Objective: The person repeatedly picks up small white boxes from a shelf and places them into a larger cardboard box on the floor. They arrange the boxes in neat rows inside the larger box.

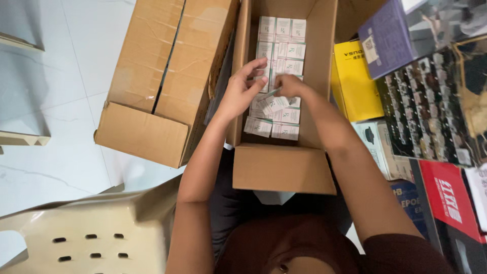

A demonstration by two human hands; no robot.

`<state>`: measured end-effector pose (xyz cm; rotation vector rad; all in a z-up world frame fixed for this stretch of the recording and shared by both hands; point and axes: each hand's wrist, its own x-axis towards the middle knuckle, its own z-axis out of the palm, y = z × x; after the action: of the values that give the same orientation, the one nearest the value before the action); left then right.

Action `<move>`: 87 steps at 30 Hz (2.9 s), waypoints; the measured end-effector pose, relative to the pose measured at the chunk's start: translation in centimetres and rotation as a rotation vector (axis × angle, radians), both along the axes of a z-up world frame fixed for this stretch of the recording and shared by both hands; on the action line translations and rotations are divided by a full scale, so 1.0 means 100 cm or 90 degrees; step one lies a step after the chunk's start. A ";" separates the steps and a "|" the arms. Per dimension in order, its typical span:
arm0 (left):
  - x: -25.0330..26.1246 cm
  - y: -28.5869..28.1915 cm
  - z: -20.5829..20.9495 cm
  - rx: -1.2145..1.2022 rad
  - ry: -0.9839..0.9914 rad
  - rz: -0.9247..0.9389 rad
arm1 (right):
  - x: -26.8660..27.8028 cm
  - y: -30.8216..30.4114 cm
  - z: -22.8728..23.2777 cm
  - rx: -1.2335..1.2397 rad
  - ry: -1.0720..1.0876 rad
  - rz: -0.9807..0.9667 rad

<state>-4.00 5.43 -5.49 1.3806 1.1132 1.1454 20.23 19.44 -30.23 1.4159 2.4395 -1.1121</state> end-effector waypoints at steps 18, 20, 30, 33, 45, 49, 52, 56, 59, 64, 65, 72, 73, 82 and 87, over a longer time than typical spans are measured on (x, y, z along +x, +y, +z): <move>-0.010 0.025 -0.026 -0.023 -0.004 -0.005 | -0.032 -0.027 -0.104 -0.189 0.085 -0.070; -0.010 0.024 -0.029 -0.025 -0.008 0.004 | -0.030 -0.013 -0.102 -0.185 0.094 -0.040; -0.013 0.018 -0.033 -0.025 0.013 0.038 | -0.079 0.013 -0.046 -0.196 0.158 0.076; -0.015 0.020 -0.035 -0.028 -0.004 0.039 | -0.097 0.002 -0.039 -0.144 0.227 0.165; -0.016 0.025 -0.042 -0.027 0.011 0.042 | -0.116 -0.074 0.008 -0.027 0.207 0.119; -0.015 0.027 -0.041 -0.034 0.011 0.040 | -0.117 -0.085 -0.011 0.147 0.067 0.240; -0.014 0.027 -0.042 -0.037 0.012 0.045 | -0.115 -0.085 -0.023 0.147 0.081 0.245; -0.014 0.027 -0.040 -0.036 0.021 0.045 | -0.118 -0.086 -0.026 0.239 -0.084 0.377; -0.014 0.023 -0.038 -0.037 0.016 0.045 | -0.117 -0.088 -0.012 0.127 0.038 0.300; -0.013 0.023 -0.040 -0.031 0.018 0.040 | -0.112 -0.072 0.039 -0.040 -0.009 0.056; -0.012 0.024 -0.041 -0.029 0.019 0.040 | -0.112 -0.065 0.048 -0.070 -0.099 0.078; -0.009 0.026 -0.048 -0.024 0.004 0.035 | -0.103 -0.063 0.031 -0.015 -0.119 0.072; -0.009 0.026 -0.048 -0.024 -0.002 0.034 | -0.104 -0.065 0.027 -0.019 -0.135 0.070; -0.007 0.028 -0.046 -0.013 0.016 0.035 | -0.117 -0.116 0.034 0.212 -0.302 0.583; -0.005 0.028 -0.039 -0.012 0.050 0.038 | -0.103 -0.139 -0.041 0.214 -0.262 0.545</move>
<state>-4.52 8.19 -9.44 1.3966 1.2263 1.1289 9.89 5.51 -34.34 0.4293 2.5258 -0.2068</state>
